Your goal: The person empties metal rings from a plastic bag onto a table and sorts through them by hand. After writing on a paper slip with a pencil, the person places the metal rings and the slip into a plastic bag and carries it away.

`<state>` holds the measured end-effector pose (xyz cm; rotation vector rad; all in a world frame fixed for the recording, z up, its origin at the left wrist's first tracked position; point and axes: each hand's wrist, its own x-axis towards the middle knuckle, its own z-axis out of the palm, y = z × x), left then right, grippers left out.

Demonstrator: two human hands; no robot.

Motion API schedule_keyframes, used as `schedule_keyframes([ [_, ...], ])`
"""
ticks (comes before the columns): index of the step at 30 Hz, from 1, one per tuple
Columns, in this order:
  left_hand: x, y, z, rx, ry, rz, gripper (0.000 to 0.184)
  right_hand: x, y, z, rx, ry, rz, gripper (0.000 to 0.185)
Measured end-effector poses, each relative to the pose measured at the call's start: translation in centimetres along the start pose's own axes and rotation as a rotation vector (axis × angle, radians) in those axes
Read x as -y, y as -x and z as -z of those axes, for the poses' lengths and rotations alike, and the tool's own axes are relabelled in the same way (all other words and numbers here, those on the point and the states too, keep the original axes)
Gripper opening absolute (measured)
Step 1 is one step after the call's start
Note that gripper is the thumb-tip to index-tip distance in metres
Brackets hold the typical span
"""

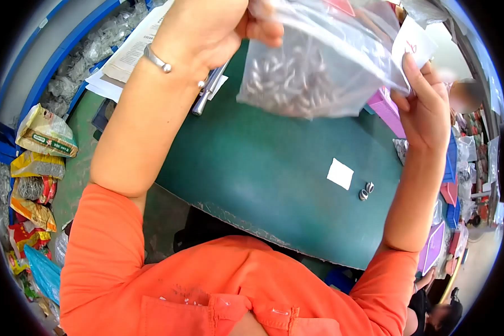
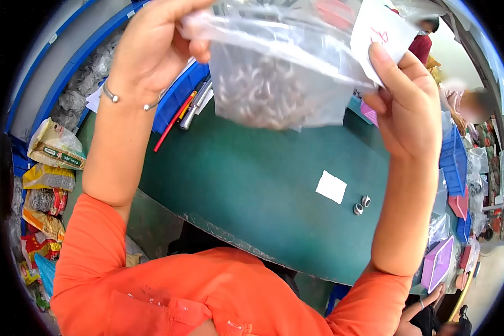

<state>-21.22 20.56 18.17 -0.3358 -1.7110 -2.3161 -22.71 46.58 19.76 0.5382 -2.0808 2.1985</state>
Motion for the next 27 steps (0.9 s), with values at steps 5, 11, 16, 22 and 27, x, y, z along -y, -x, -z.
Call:
schedule_keyframes([
  [5,4.5,2.0,0.3,0.042,-0.007,0.404,0.013,-1.6,0.7,1.3,0.081,0.811,0.249,0.016],
  [11,5.0,2.5,-2.1,0.044,0.057,0.353,0.028,-3.3,2.0,-2.9,0.648,1.112,0.055,0.027],
  [16,3.5,3.9,-3.5,0.106,-0.032,0.301,0.033,-6.4,-0.4,-3.3,1.132,1.094,-0.369,0.027],
  [22,3.8,3.4,-2.4,0.192,-0.096,0.289,0.034,-12.8,-1.5,-1.5,1.360,0.641,-0.107,0.030],
  [27,4.3,2.7,-2.6,0.157,0.099,0.514,0.041,-12.3,0.5,-1.7,1.223,0.533,-0.168,0.029],
])
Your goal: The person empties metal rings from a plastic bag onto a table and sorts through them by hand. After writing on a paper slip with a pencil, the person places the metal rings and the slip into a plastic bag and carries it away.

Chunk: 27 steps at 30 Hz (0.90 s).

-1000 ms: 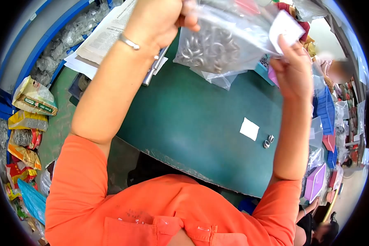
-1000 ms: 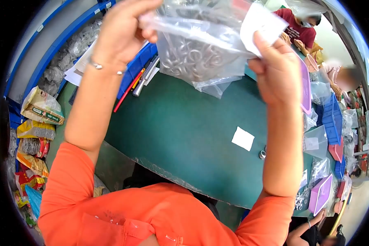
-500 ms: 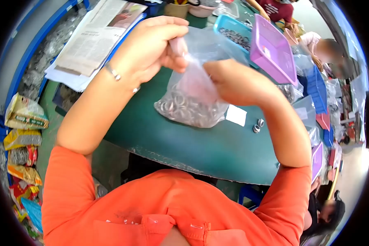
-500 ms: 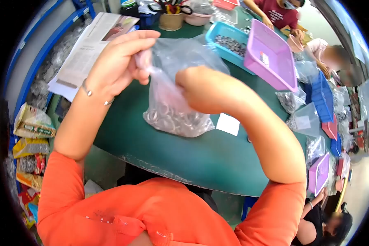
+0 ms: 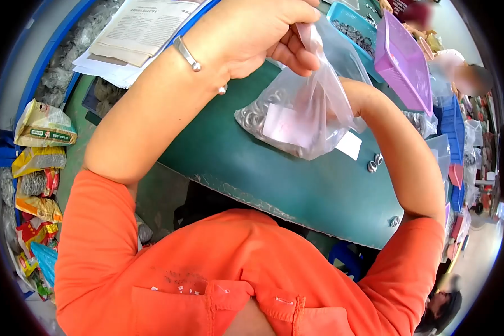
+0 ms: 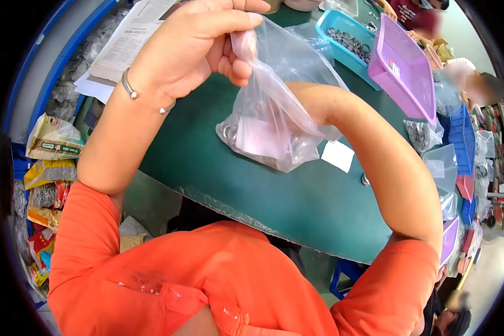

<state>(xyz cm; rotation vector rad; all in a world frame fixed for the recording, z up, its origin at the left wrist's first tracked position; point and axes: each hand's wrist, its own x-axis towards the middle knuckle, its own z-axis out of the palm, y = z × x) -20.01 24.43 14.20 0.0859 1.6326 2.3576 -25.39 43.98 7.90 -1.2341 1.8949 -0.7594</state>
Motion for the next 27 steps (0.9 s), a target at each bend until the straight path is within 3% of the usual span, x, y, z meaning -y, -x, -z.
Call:
schedule_keyframes([
  [3,-0.1,0.4,-0.5,0.012,0.008,-0.016,0.039,1.8,0.9,0.1,-0.079,-0.112,-0.139,0.028],
  [5,-0.3,0.8,-0.8,-0.036,-0.139,-0.095,0.039,3.5,2.3,2.0,-0.037,0.295,-0.217,0.028],
  [8,1.9,0.3,3.6,-0.012,-0.595,-0.620,0.040,5.6,8.6,2.8,-0.691,-0.086,-0.008,0.023],
  [9,3.0,0.5,4.5,-0.021,-0.623,-0.663,0.064,4.9,11.5,3.2,-0.780,-0.076,-0.103,0.021],
  [10,3.3,0.9,5.2,0.018,-0.893,-0.701,0.094,4.2,14.3,3.4,-0.871,-0.065,-0.198,0.019],
  [12,6.0,0.9,4.9,-0.017,-1.127,-0.770,0.093,0.6,18.3,1.5,-0.844,0.165,-0.603,0.024],
  [13,6.7,0.9,4.5,0.084,-1.175,-0.632,0.119,-1.5,19.0,-0.6,-0.812,0.354,-0.752,0.030],
  [14,8.6,0.5,4.3,0.070,-1.137,-0.614,0.114,-3.7,19.7,-3.1,-0.771,0.548,-0.894,0.036],
  [16,10.0,0.1,2.6,0.136,-0.950,-0.505,0.107,-6.6,19.5,-9.2,-0.762,0.672,-0.960,0.042],
  [18,11.4,-0.7,1.5,0.171,-0.744,-0.253,0.110,-8.3,18.8,-12.7,-0.870,0.665,-0.837,0.038],
  [19,12.6,-1.0,1.5,0.184,-0.705,-0.366,0.077,-8.5,18.9,-13.3,-0.951,0.615,-0.787,0.033],
  [20,13.1,-1.1,1.5,0.201,-0.703,-0.368,0.077,-8.5,19.1,-13.7,-1.030,0.561,-0.733,0.029],
  [21,13.4,-1.1,1.6,0.175,-0.667,-0.313,0.057,-8.3,19.4,-13.8,-1.145,0.544,-0.670,0.017],
  [22,13.7,-0.9,1.5,0.149,-0.636,-0.256,0.039,-8.6,20.0,-13.6,-1.156,0.538,-0.678,0.017],
  [23,14.1,-0.7,0.8,0.055,-0.537,-0.368,0.020,-8.9,20.6,-12.9,-1.412,-0.154,-0.622,0.014],
  [24,14.7,-0.6,1.2,0.057,-0.547,-0.366,0.020,-9.1,20.8,-12.5,-1.556,-0.874,-0.500,0.012],
  [25,15.3,-0.3,2.0,-0.079,-0.477,-0.369,0.020,-9.0,20.8,-12.2,-1.668,-1.171,-0.263,0.010],
  [26,15.4,0.2,2.8,-0.225,-0.411,-0.372,0.021,-9.3,21.2,-11.4,-1.602,-1.425,-0.177,0.005],
  [27,14.6,0.7,1.7,-0.272,-0.205,-0.378,0.026,-9.2,20.7,-10.9,-1.593,-1.380,-0.215,0.005],
])
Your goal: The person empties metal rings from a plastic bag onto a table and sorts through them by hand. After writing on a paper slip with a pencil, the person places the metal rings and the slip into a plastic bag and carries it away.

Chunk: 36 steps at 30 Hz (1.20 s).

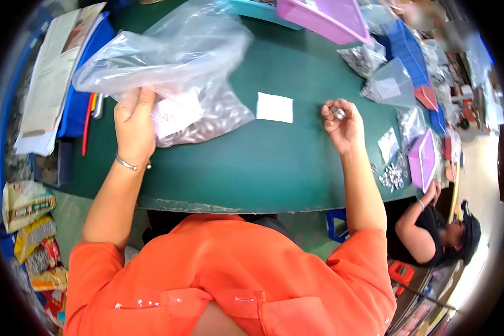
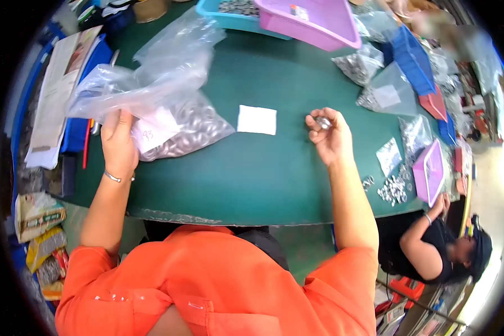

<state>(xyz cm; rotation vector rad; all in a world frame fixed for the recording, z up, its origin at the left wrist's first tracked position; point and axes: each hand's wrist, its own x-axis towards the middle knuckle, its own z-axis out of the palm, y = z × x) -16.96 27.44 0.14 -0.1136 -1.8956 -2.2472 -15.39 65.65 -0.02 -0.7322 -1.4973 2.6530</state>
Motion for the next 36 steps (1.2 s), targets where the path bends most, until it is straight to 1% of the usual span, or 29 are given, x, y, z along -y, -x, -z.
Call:
schedule_keyframes([
  [1,-0.3,0.5,0.1,-0.028,-0.027,-0.007,0.026,-0.1,-0.4,-0.8,0.004,0.051,0.006,0.006],
  [2,-0.5,1.1,0.5,-0.123,0.055,-0.026,0.028,-0.3,-1.0,-1.2,0.104,0.298,0.037,0.012],
  [3,-0.8,1.6,0.6,-0.214,0.136,-0.052,0.031,-0.1,-1.2,-2.5,0.216,0.542,0.017,0.013],
  [4,-2.1,2.3,0.2,-0.276,0.156,-0.063,0.033,-0.1,-1.3,-4.2,0.269,0.823,0.102,0.016],
  [5,-3.3,2.9,0.7,-0.294,0.127,-0.076,0.033,-0.2,-1.3,-5.9,0.319,1.100,0.198,0.021],
  [6,-4.6,3.6,1.3,-0.312,0.215,-0.096,0.028,-0.2,-1.5,-6.7,0.355,1.084,0.195,0.021],
  [7,-5.8,4.5,2.0,-0.331,0.304,-0.118,0.025,-0.3,-1.8,-7.5,0.426,1.352,0.268,0.026],
  [8,-7.1,5.4,2.8,-0.355,0.228,-0.108,0.025,-0.6,-2.2,-8.1,0.498,1.617,0.356,0.032],
  [9,-7.2,6.5,4.8,-0.477,0.175,-0.156,0.026,-0.8,-2.5,-8.6,0.545,1.599,0.372,0.032],
  [11,-9.1,9.6,6.3,-0.504,0.076,-0.238,0.026,-0.5,-3.3,-9.1,0.601,1.810,0.392,0.036],
  [12,-10.0,10.9,6.6,-0.529,0.053,-0.277,0.026,-0.5,-3.3,-9.0,0.616,1.803,0.427,0.035],
  [14,-11.1,13.5,7.3,-0.678,0.001,-0.300,0.027,-0.4,-3.4,-9.0,0.687,1.870,0.414,0.030],
  [15,-11.3,14.8,8.1,-0.708,-0.013,-0.324,0.027,-0.5,-3.1,-9.1,0.724,1.864,0.443,0.030],
  [17,-11.2,17.6,9.8,-0.833,-0.068,-0.356,0.028,-0.4,-2.6,-9.2,0.627,1.815,0.338,0.027],
  [21,-11.8,21.8,10.6,-0.990,-0.076,-0.381,0.027,-0.2,-3.3,-10.2,0.747,1.765,0.357,0.024],
  [22,-12.1,22.4,10.8,-1.013,-0.084,-0.400,0.027,-0.5,-3.7,-11.1,0.797,1.640,0.270,0.022],
  [23,-12.4,23.1,11.0,-1.088,-0.061,-0.388,0.026,-1.1,-3.8,-12.1,0.847,1.513,0.181,0.021],
  [24,-12.7,23.8,11.3,-1.165,-0.038,-0.377,0.025,-1.9,-3.5,-13.9,0.851,1.395,0.188,0.019],
  [25,-13.0,24.5,11.7,-1.194,-0.048,-0.398,0.025,-3.9,-5.1,-15.0,0.940,1.259,0.319,0.020],
  [27,-13.4,25.8,12.4,-1.321,0.039,-0.350,0.020,-6.0,-4.4,-20.3,0.860,1.156,0.198,0.022],
  [29,-14.5,26.9,13.2,-1.252,0.126,-0.368,0.012,-9.1,-5.5,-24.9,0.853,1.056,0.060,0.027],
  [30,-14.7,27.6,14.3,-1.294,0.192,-0.373,0.013,-10.3,-5.4,-27.2,0.808,1.160,0.157,0.031],
  [31,-15.0,28.1,15.0,-1.266,0.238,-0.380,0.015,-12.7,-8.0,-28.6,0.826,1.255,0.392,0.035],
  [32,-15.4,28.6,16.1,-1.264,0.298,-0.380,0.017,-14.2,-9.9,-30.2,0.847,1.412,0.706,0.041],
  [33,-16.0,29.0,16.9,-1.256,0.370,-0.387,0.019,-15.0,-10.8,-31.4,0.858,1.520,0.907,0.044],
  [34,-16.2,29.4,17.9,-1.219,0.468,-0.408,0.019,-16.0,-14.2,-32.7,0.824,1.761,0.878,0.042],
  [35,-16.7,29.8,19.0,-1.237,0.497,-0.412,0.019,-15.7,-13.2,-33.4,0.841,1.752,0.990,0.041],
  [36,-16.8,30.4,20.2,-1.197,0.531,-0.446,0.020,-15.8,-13.9,-34.1,0.811,1.770,0.880,0.040],
])
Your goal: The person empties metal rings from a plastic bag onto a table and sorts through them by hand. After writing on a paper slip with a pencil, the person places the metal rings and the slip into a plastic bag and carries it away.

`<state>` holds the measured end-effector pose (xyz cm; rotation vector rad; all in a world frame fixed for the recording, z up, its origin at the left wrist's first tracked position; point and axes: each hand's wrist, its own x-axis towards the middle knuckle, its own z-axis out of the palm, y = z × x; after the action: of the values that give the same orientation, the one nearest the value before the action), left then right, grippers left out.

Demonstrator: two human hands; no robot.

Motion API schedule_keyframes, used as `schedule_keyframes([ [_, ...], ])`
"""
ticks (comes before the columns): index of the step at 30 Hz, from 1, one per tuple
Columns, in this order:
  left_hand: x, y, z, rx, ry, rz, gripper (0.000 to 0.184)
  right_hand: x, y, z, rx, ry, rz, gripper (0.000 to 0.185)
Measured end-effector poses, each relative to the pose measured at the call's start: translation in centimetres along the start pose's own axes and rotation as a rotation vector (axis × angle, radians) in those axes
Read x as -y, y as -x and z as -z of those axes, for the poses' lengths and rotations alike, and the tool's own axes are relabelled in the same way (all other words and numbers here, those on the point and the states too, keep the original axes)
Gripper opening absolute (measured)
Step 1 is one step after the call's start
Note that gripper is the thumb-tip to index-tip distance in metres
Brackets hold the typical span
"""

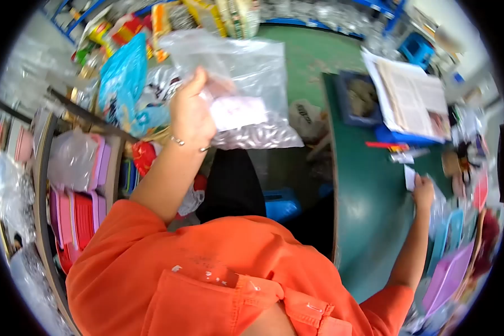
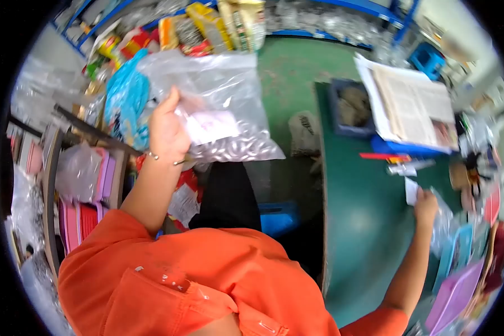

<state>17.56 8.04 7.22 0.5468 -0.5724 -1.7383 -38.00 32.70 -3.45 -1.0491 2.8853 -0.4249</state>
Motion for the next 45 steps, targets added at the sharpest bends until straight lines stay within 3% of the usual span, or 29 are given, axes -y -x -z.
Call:
schedule_keyframes([
  [1,-0.6,-1.0,0.4,-0.040,0.005,-0.027,0.020,1.8,0.8,1.5,-0.079,0.057,0.190,0.038],
  [2,-1.3,-2.0,0.5,-0.063,0.035,-0.014,0.021,2.6,1.0,2.0,-0.096,0.050,0.136,0.035],
  [3,-1.8,-2.9,0.5,-0.082,0.067,0.001,0.023,1.1,0.1,2.2,-0.059,0.126,0.213,0.034],
  [7,-3.7,-7.9,1.0,-0.250,-0.004,-0.136,0.030,7.8,2.6,7.8,-0.287,-0.082,0.176,0.030],
  [9,-5.0,-11.1,1.8,-0.270,0.010,-0.160,0.030,13.4,3.7,9.9,-0.240,-0.131,-0.001,0.028],
  [11,-6.3,-14.7,2.7,-0.214,0.010,-0.150,0.033,18.3,4.0,9.2,-0.221,-0.247,0.065,0.026],
  [12,-6.9,-15.8,2.4,-0.255,-0.027,-0.155,0.030,20.4,3.6,7.6,-0.335,-0.244,0.308,0.022],
  [13,-7.7,-17.2,3.3,-0.261,-0.034,-0.159,0.030,22.7,3.6,5.9,-0.324,-0.317,0.304,0.019],
  [15,-8.8,-19.4,6.0,0.216,0.129,-0.193,0.022,28.8,3.2,4.6,-0.182,-0.295,0.446,0.014],
  [16,-9.2,-20.1,5.1,-0.214,-0.273,-0.358,0.018,32.9,3.4,4.2,-0.073,-0.317,0.393,0.013],
  [17,-10.5,-21.3,5.5,-0.223,-0.274,-0.373,0.018,36.5,3.4,3.9,0.030,-0.344,0.342,0.011],
  [19,-14.2,-23.6,6.7,0.504,0.245,-0.287,0.023,39.6,2.0,1.2,0.067,-0.403,0.487,0.010],
  [20,-15.9,-24.5,7.0,0.705,0.354,-0.272,0.023,41.8,1.8,0.6,0.138,-0.497,0.421,0.011],
  [22,-19.4,-26.3,7.7,0.877,0.454,-0.297,0.024,47.2,2.2,-0.1,0.293,-0.632,0.319,0.011],
  [23,-21.1,-26.9,7.8,0.927,0.481,-0.308,0.024,51.4,2.9,0.8,0.506,-0.786,0.163,0.014],
  [26,-25.0,-28.5,8.0,1.019,0.530,-0.327,0.025,59.4,4.7,-0.8,1.111,-1.039,0.156,0.033],
  [28,-26.7,-29.2,7.5,1.053,0.560,-0.324,0.026,64.5,5.9,-3.0,1.627,-1.129,0.162,0.064],
  [30,-27.9,-29.6,7.1,1.090,0.607,-0.326,0.027,69.2,7.8,-4.4,1.974,-1.146,0.197,0.094],
  [31,-28.5,-29.8,6.6,1.110,0.623,-0.333,0.027,70.8,8.7,-4.8,2.086,-1.153,0.086,0.108],
  [32,-28.9,-30.0,6.2,1.125,0.644,-0.337,0.027,72.4,9.4,-3.7,2.102,-1.181,0.112,0.119],
  [33,-28.8,-30.1,5.7,1.132,0.664,-0.347,0.028,73.3,9.5,-3.3,2.250,-1.493,0.028,0.100],
  [35,-28.4,-30.3,4.7,1.130,0.770,-0.326,0.028,75.3,8.9,-1.0,1.972,-1.368,0.566,0.075],
  [36,-28.2,-30.5,4.1,1.139,0.864,-0.295,0.028,75.6,8.4,-1.1,2.136,-1.423,0.445,0.070],
  [39,-27.8,-30.6,2.7,1.145,1.016,-0.268,0.026,76.9,8.9,1.5,1.813,-1.341,0.600,0.064],
  [40,-27.8,-30.8,2.8,1.159,1.039,-0.260,0.024,77.4,9.2,1.9,1.815,-1.341,0.601,0.064],
  [41,-27.9,-30.5,3.0,1.157,1.036,-0.269,0.024,78.0,9.6,2.2,1.561,-1.274,0.803,0.061],
  [42,-27.8,-29.8,3.2,0.844,0.973,-0.313,0.022,78.3,9.8,2.6,1.305,-1.191,0.981,0.059],
  [43,-27.7,-29.1,3.5,0.532,0.898,-0.351,0.021,78.5,9.9,3.5,1.323,-1.185,0.985,0.059],
  [45,-26.7,-29.7,5.2,0.486,0.710,-0.373,0.018,79.5,9.6,5.8,1.101,-0.966,0.958,0.061],
])
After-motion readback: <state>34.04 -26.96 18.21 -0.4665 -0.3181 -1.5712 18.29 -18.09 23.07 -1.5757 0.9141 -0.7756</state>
